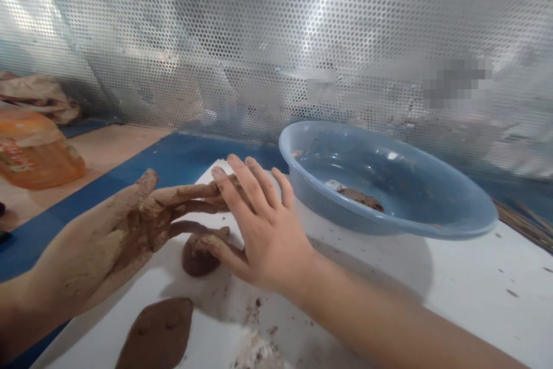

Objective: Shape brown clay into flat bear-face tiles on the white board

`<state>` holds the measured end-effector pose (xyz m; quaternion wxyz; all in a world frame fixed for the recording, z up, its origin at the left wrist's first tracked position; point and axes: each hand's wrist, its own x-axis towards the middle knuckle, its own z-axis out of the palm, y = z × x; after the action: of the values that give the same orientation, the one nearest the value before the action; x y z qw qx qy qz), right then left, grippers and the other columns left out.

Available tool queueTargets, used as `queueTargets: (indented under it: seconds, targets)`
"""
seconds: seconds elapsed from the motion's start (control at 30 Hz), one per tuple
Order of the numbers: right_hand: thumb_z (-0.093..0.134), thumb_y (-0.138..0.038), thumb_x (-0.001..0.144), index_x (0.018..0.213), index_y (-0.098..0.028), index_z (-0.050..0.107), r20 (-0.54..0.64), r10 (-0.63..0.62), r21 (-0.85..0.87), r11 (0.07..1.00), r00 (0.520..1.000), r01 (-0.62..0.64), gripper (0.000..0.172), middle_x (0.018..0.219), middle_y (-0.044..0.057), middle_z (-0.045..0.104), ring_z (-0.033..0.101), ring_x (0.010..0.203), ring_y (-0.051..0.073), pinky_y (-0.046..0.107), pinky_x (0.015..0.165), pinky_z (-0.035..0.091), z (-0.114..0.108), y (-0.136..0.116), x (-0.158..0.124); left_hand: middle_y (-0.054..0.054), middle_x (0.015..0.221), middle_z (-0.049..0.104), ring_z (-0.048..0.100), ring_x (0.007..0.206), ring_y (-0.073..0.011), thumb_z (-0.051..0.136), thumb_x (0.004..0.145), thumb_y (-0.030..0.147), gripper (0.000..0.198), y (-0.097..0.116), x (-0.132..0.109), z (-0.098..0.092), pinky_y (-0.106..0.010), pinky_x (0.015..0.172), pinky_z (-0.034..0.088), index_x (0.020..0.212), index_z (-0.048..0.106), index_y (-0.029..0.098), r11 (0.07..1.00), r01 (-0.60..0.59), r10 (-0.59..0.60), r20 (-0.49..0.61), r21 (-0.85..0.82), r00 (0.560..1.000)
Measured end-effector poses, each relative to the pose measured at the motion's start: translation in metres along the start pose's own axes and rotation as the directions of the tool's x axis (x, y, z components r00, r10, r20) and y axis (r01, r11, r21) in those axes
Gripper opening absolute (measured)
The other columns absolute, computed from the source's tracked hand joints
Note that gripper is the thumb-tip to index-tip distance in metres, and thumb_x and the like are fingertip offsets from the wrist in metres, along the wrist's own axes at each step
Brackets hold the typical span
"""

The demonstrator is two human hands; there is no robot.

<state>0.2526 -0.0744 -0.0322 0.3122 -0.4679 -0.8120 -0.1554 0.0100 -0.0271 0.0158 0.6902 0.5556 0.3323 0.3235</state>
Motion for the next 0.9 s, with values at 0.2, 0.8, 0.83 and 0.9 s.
queueTargets:
  seconds: [0.2, 0.8, 0.83, 0.9]
  targets:
    - [0.057, -0.054, 0.120, 0.184, -0.020, 0.042, -0.004, -0.052, -0.024, 0.998, 0.999, 0.052, 0.075, 0.195, 0.019, 0.044, 0.039, 0.183, 0.038, 0.062, 0.150, 0.023, -0.0021, -0.0065, -0.0023, -0.011, 0.147, 0.084, 0.075, 0.131, -0.0316, 0.076, 0.089, 0.088, 0.077, -0.0065, 0.0046, 0.0040, -0.040, 0.098, 0.064, 0.134, 0.086, 0.026, 0.997, 0.037, -0.042, -0.075, -0.069, 0.996]
    - [0.058, -0.057, 0.121, 0.185, -0.015, 0.045, -0.059, -0.036, -0.213, 0.977, 0.998, 0.023, 0.078, 0.195, 0.020, 0.047, 0.044, 0.181, 0.042, 0.064, 0.147, 0.023, -0.0017, 0.0003, 0.0005, -0.017, 0.156, 0.081, 0.071, 0.145, -0.0393, 0.069, 0.091, 0.091, 0.084, -0.0039, 0.0053, 0.0012, -0.051, 0.116, 0.065, 0.137, 0.085, 0.022, 0.995, 0.042, -0.045, -0.028, -0.089, 0.999]
    - [0.059, -0.057, 0.121, 0.186, -0.016, 0.043, -0.046, -0.038, -0.199, 0.980, 0.998, 0.028, 0.079, 0.196, 0.019, 0.045, 0.042, 0.182, 0.041, 0.064, 0.148, 0.022, -0.0019, -0.0004, 0.0000, -0.017, 0.157, 0.080, 0.071, 0.145, -0.0407, 0.071, 0.089, 0.092, 0.087, -0.0040, 0.0050, 0.0015, -0.052, 0.116, 0.066, 0.138, 0.085, 0.022, 0.993, 0.056, -0.060, -0.043, -0.099, 0.997]
    - [0.059, -0.058, 0.121, 0.188, -0.019, 0.040, -0.015, -0.061, -0.183, 0.981, 0.998, 0.058, 0.080, 0.198, 0.016, 0.042, 0.040, 0.183, 0.039, 0.064, 0.149, 0.021, -0.0023, -0.0020, -0.0009, -0.018, 0.157, 0.080, 0.072, 0.143, -0.0424, 0.074, 0.084, 0.095, 0.092, -0.0045, 0.0047, 0.0019, -0.052, 0.111, 0.067, 0.139, 0.084, 0.021, 0.989, 0.086, -0.095, -0.068, -0.122, 0.993]
